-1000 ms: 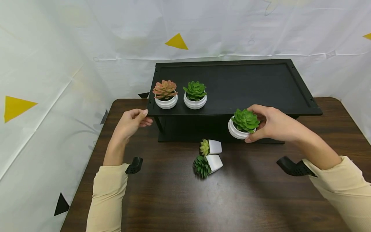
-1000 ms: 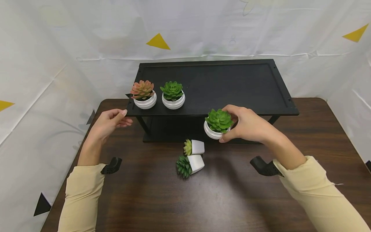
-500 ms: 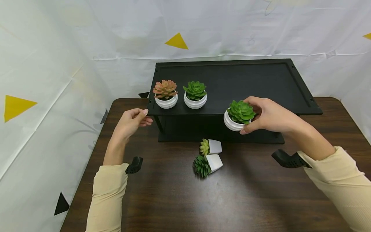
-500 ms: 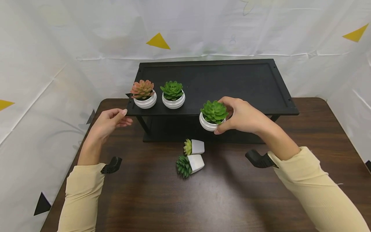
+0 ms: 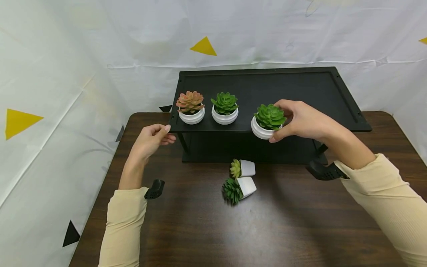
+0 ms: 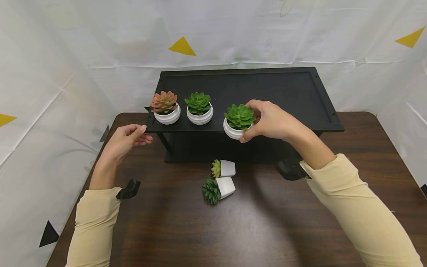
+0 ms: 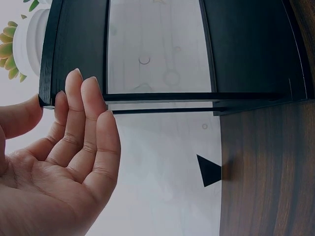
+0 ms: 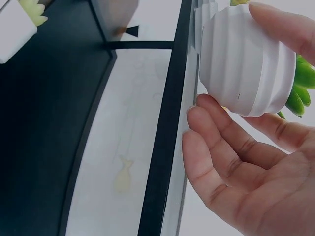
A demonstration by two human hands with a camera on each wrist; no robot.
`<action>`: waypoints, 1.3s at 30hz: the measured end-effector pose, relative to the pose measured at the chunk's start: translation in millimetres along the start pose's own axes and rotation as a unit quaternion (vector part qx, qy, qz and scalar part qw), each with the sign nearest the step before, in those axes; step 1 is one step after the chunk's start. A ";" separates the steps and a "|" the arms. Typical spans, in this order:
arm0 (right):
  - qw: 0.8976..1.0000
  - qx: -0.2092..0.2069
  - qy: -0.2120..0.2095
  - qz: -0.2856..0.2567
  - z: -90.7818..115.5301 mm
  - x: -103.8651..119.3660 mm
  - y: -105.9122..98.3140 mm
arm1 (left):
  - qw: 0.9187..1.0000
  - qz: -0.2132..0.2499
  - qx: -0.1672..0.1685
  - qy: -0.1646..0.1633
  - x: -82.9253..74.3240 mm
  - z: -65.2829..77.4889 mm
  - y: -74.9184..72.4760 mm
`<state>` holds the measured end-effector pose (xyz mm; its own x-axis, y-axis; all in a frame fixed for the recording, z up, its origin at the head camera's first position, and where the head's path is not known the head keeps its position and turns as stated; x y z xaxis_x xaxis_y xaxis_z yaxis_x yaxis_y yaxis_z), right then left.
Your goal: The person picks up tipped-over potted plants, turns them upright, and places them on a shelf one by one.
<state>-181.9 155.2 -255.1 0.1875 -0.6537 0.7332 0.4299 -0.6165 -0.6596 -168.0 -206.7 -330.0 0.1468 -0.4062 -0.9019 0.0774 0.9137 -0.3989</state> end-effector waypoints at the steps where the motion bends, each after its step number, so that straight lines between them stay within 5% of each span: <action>1: 1.000 0.001 0.001 0.000 -1.9 0.2 -0.5 | 1.000 0.000 0.000 0.000 0.2 -0.1 0.0; 39: 0.998 0.034 0.045 -0.009 -31.5 2.1 -4.8 | 1.000 -0.001 -0.001 0.004 0.8 -0.7 0.3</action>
<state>-211.4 142.9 -255.7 0.0995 -0.6814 0.7252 0.4914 -0.6001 -0.6313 -168.6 -206.8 -331.0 0.1393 -0.4086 -0.9020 0.0756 0.9126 -0.4018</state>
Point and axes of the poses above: each hand's wrist, its own z-axis away from the middle knuckle, its own y-axis out of the palm, x = y × z, the point moved 2 cm from there along -z, towards the middle knuckle, and after that the axes turned 2 degrees about -x, right-handed, at the moved point
